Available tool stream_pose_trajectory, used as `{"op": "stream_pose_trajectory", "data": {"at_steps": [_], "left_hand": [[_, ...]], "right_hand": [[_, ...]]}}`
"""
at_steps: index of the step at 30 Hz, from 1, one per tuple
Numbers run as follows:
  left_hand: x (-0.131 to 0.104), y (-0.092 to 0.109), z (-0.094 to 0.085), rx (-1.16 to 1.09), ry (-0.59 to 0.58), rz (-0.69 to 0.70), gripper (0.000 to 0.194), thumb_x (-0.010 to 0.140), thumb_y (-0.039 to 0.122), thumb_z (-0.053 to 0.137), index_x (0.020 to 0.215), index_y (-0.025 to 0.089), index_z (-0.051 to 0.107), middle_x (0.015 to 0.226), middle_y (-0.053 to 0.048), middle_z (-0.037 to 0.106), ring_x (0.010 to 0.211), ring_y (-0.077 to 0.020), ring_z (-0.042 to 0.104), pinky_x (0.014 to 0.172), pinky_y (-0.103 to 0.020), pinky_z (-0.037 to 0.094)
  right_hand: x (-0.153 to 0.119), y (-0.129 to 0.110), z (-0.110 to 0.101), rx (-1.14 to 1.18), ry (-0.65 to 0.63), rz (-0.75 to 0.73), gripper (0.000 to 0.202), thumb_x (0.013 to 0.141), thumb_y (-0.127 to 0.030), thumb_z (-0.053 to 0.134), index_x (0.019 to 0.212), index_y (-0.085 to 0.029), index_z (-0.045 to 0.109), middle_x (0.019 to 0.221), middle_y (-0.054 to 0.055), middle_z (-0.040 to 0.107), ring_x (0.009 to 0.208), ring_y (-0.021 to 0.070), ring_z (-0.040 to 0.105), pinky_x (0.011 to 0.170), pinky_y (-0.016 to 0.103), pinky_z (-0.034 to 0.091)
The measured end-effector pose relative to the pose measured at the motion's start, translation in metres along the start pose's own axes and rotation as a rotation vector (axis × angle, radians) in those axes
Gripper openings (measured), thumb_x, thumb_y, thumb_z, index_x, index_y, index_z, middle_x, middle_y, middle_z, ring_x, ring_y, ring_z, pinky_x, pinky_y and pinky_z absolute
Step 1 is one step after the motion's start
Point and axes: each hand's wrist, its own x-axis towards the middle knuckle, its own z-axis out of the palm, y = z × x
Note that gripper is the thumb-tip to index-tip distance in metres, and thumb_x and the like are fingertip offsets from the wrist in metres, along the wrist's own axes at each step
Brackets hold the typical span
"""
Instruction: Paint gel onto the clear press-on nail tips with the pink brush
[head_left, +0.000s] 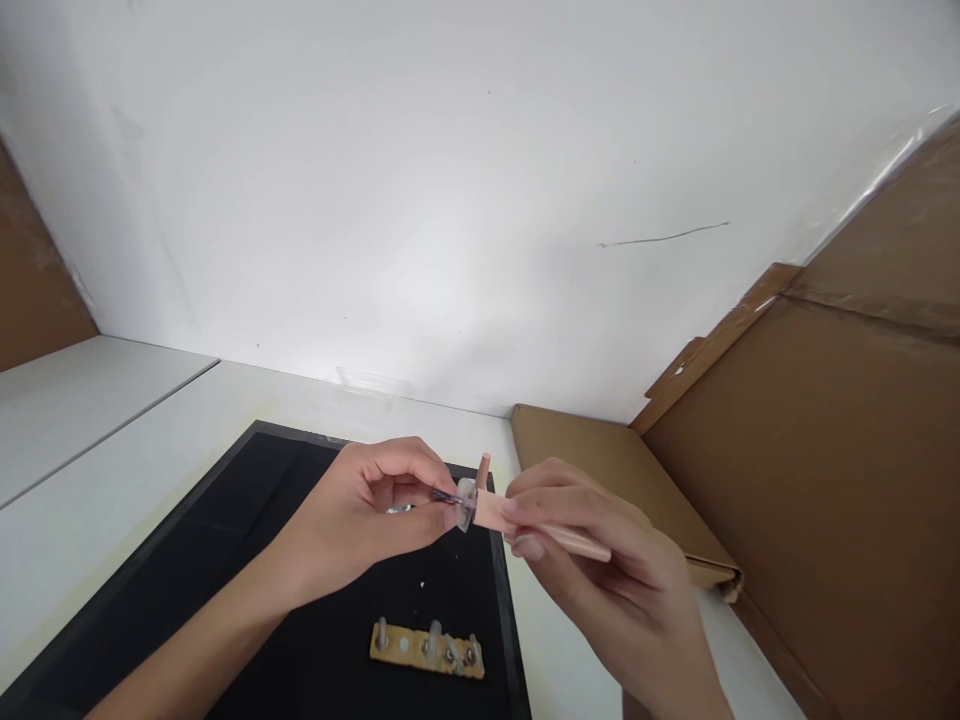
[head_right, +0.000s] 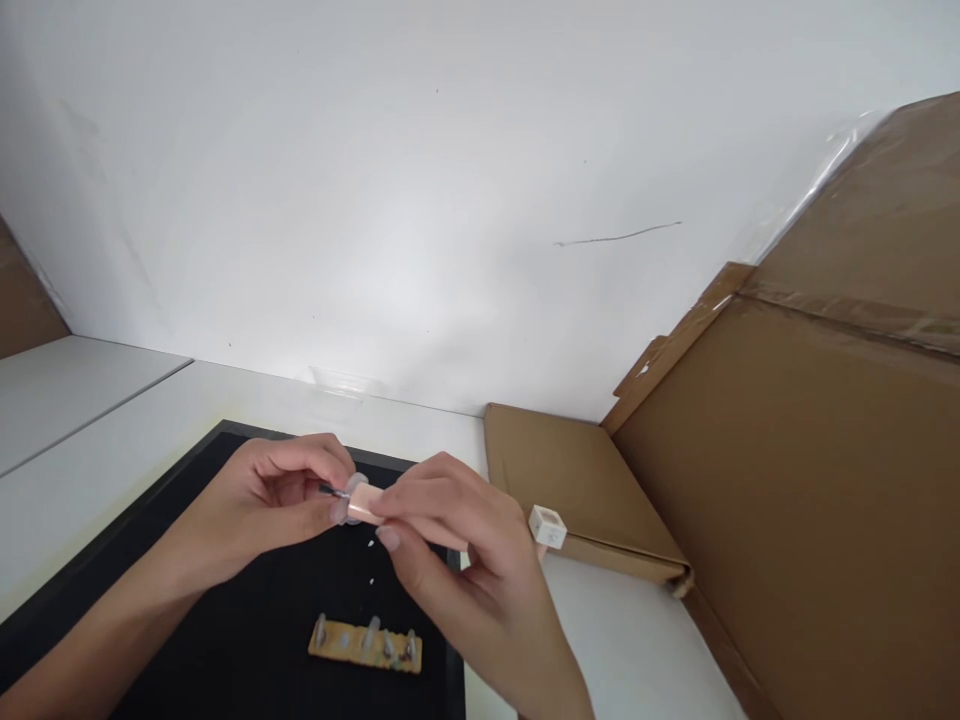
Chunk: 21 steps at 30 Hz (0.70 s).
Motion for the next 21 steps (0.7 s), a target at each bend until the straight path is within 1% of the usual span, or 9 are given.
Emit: {"op": "stream_pose_trajectory", "data": {"at_steps": [5, 10, 13, 18, 21], "left_hand": [[0.000, 0.002, -0.002, 0.030, 0.011, 0.004, 0.017, 0.072, 0.003, 0.068, 0.072, 0.019, 0.072, 0.072, 0.003, 0.064, 0.064, -0.0079, 0.058, 0.061, -0.020, 0.047], [-0.001, 0.001, -0.002, 0.063, 0.009, 0.007, 0.017, 0.072, 0.002, 0.067, 0.072, 0.019, 0.071, 0.072, 0.003, 0.064, 0.064, -0.0080, 0.059, 0.061, -0.020, 0.048], [-0.001, 0.001, -0.001, 0.070, -0.013, 0.005, 0.017, 0.073, 0.002, 0.066, 0.073, 0.019, 0.070, 0.072, 0.002, 0.064, 0.066, -0.0085, 0.060, 0.063, -0.021, 0.048], [0.000, 0.002, -0.001, 0.070, -0.045, -0.004, 0.014, 0.074, 0.004, 0.066, 0.073, 0.018, 0.070, 0.072, 0.002, 0.063, 0.066, -0.0094, 0.059, 0.064, -0.023, 0.047], [0.000, 0.002, -0.001, 0.081, -0.041, -0.028, 0.012, 0.074, 0.006, 0.067, 0.072, 0.018, 0.070, 0.072, 0.001, 0.062, 0.065, -0.0095, 0.057, 0.063, -0.023, 0.046]], "right_hand": [[-0.001, -0.006, -0.001, -0.116, 0.003, -0.003, 0.032, 0.081, -0.004, 0.059, 0.102, -0.027, 0.064, 0.079, 0.001, 0.066, 0.068, 0.0138, 0.059, 0.056, 0.024, 0.048], [0.000, -0.009, -0.004, -0.144, -0.039, -0.024, 0.036, 0.080, -0.001, 0.057, 0.102, -0.028, 0.065, 0.078, 0.001, 0.066, 0.068, 0.0138, 0.061, 0.056, 0.025, 0.050], [-0.001, -0.009, -0.007, -0.164, -0.050, -0.022, 0.037, 0.080, 0.000, 0.058, 0.103, -0.028, 0.065, 0.079, 0.001, 0.065, 0.069, 0.0139, 0.062, 0.055, 0.024, 0.050], [-0.002, -0.010, -0.009, -0.230, -0.060, -0.027, 0.039, 0.080, 0.000, 0.057, 0.103, -0.031, 0.066, 0.081, 0.001, 0.065, 0.068, 0.0135, 0.063, 0.054, 0.024, 0.051], [-0.001, -0.011, -0.010, -0.241, -0.069, -0.032, 0.036, 0.081, 0.000, 0.056, 0.100, -0.029, 0.066, 0.083, 0.002, 0.065, 0.070, 0.0139, 0.064, 0.055, 0.024, 0.052]]}}
